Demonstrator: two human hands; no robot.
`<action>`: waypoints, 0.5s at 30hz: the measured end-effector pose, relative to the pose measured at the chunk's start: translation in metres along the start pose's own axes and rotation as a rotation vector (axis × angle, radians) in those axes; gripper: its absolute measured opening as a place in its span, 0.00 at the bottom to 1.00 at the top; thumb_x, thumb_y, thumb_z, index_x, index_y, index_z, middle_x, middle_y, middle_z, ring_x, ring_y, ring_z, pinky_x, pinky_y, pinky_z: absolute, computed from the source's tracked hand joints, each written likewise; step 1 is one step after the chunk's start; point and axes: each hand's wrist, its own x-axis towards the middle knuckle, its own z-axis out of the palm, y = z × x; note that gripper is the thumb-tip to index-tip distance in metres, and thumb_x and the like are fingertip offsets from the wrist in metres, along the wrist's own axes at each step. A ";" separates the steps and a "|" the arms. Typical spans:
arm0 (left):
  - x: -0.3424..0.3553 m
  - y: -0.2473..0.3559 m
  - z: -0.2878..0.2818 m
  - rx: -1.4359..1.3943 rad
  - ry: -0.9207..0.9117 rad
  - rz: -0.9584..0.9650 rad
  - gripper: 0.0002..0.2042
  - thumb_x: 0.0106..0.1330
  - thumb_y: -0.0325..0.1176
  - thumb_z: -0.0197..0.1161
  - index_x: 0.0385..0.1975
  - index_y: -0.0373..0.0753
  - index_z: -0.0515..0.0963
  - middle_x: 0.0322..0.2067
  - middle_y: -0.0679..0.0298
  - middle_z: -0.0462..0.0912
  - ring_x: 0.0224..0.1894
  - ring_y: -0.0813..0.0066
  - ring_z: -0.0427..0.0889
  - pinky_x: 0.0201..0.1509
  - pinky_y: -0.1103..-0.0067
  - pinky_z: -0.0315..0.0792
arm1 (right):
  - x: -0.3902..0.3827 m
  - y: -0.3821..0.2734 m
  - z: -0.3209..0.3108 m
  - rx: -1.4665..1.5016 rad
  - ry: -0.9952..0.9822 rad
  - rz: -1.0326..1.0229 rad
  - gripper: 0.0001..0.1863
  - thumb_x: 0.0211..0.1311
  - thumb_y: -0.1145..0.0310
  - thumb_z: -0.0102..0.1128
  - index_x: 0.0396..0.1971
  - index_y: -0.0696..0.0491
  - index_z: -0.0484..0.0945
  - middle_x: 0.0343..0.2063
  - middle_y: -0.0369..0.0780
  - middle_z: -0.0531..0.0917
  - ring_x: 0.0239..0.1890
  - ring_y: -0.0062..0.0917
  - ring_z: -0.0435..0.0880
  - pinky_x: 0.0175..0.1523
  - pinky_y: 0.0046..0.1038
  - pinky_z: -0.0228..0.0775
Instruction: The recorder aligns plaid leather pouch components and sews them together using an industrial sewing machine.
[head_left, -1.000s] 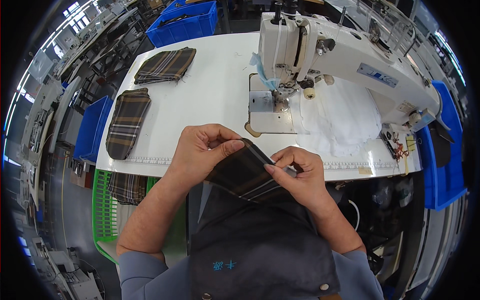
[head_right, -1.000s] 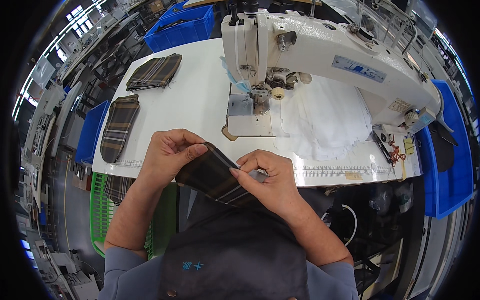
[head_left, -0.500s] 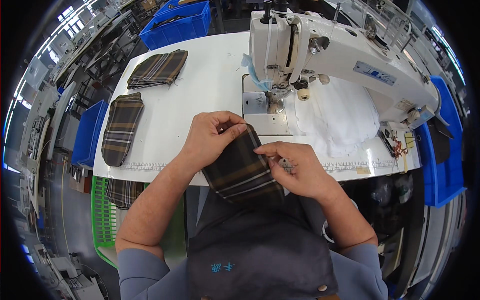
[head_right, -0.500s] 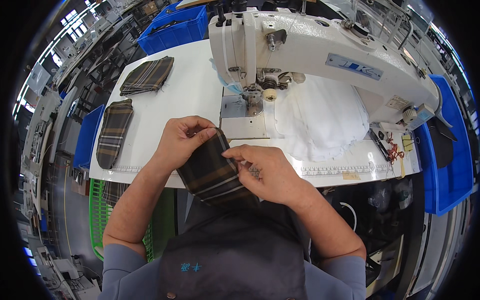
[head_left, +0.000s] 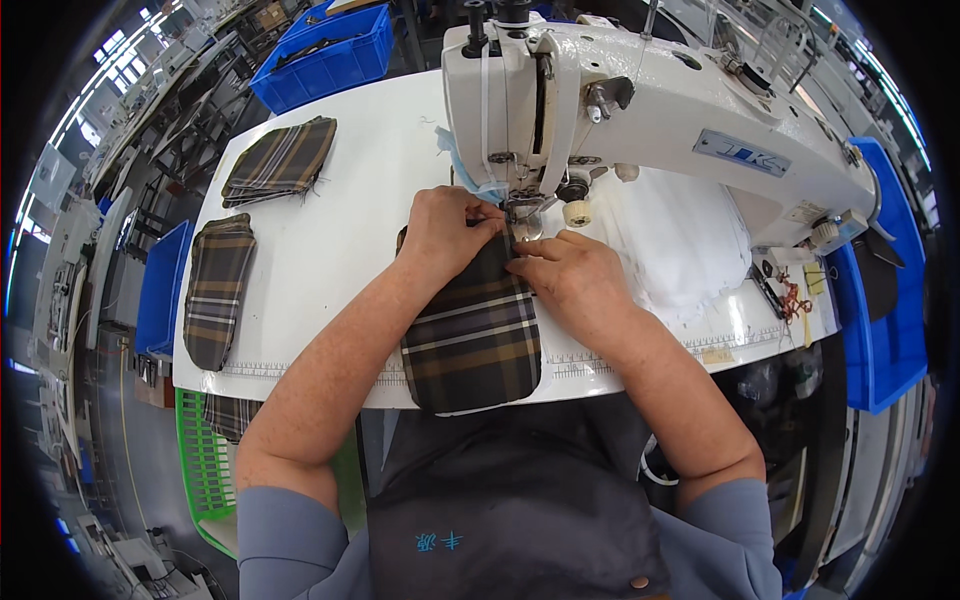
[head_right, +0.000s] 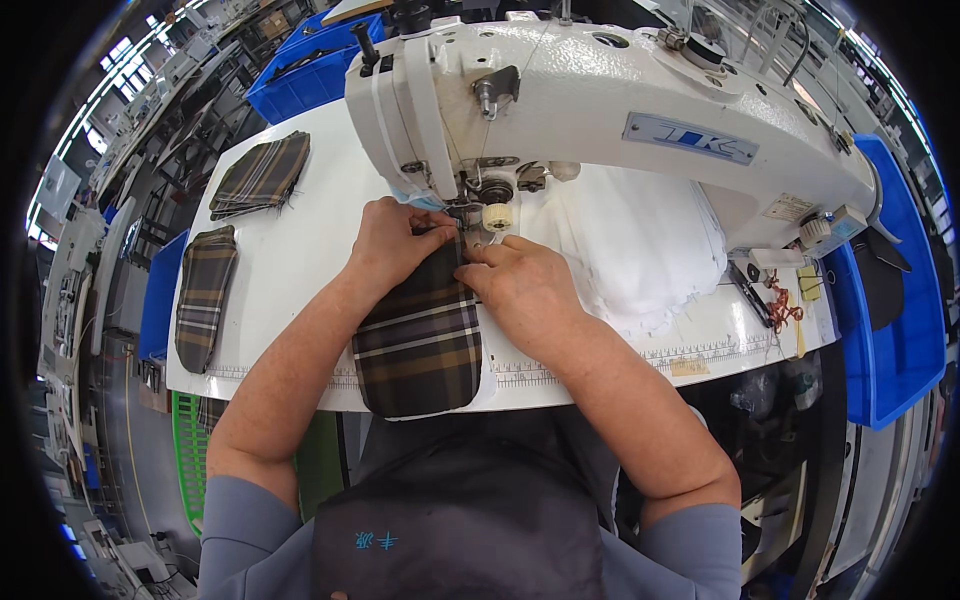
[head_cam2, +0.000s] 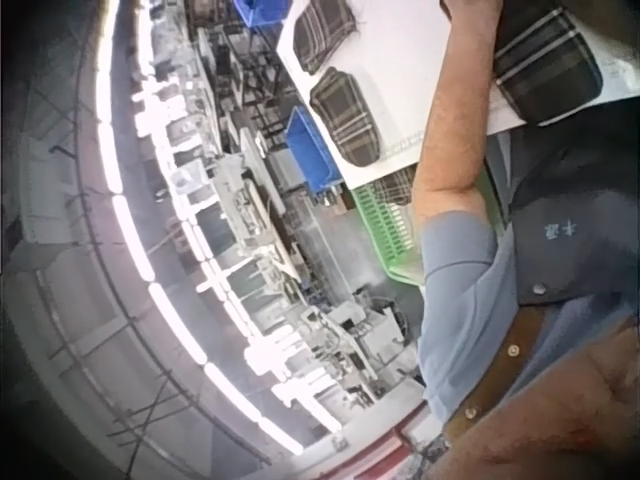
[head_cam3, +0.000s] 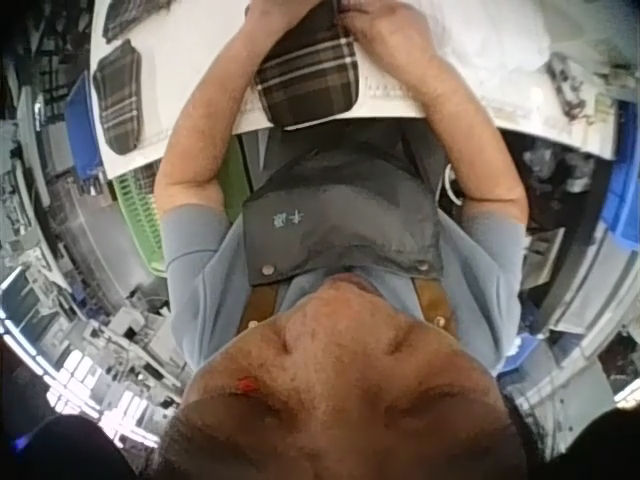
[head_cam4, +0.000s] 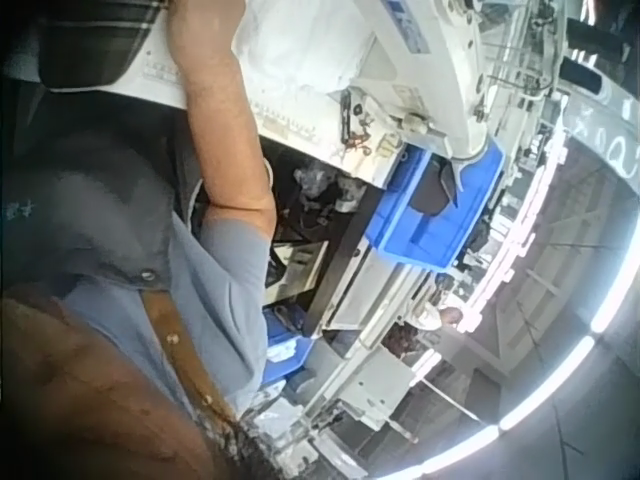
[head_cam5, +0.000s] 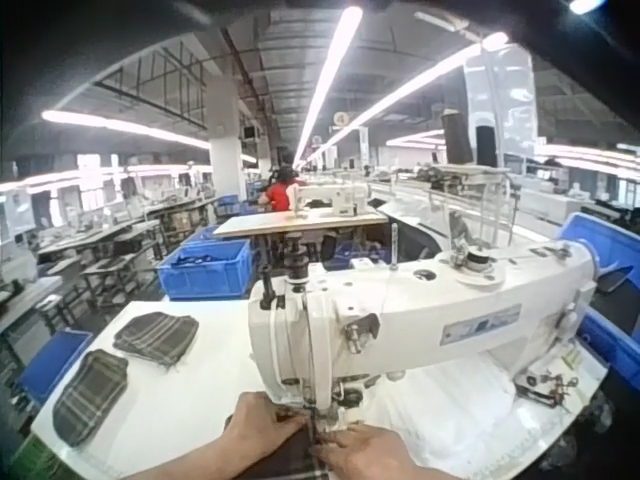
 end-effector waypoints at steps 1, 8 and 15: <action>0.003 -0.004 0.001 -0.022 -0.007 -0.036 0.09 0.51 0.32 0.74 0.30 0.35 0.87 0.27 0.55 0.88 0.31 0.64 0.88 0.39 0.75 0.81 | 0.000 0.001 0.001 -0.001 0.001 0.006 0.11 0.48 0.71 0.62 0.33 0.49 0.88 0.34 0.33 0.85 0.37 0.27 0.82 0.40 0.29 0.77; 0.015 -0.013 0.004 0.003 0.004 -0.037 0.11 0.51 0.35 0.75 0.29 0.34 0.87 0.25 0.53 0.87 0.31 0.62 0.88 0.37 0.73 0.81 | 0.004 0.000 0.001 -0.038 -0.013 0.038 0.14 0.46 0.74 0.64 0.36 0.50 0.87 0.42 0.34 0.87 0.36 0.27 0.83 0.39 0.29 0.79; 0.024 -0.024 0.007 0.030 0.052 0.100 0.11 0.50 0.35 0.74 0.30 0.35 0.86 0.24 0.53 0.86 0.29 0.58 0.87 0.35 0.71 0.80 | 0.004 0.000 0.007 -0.051 -0.014 0.071 0.15 0.49 0.71 0.60 0.38 0.50 0.86 0.43 0.35 0.86 0.39 0.28 0.83 0.41 0.30 0.77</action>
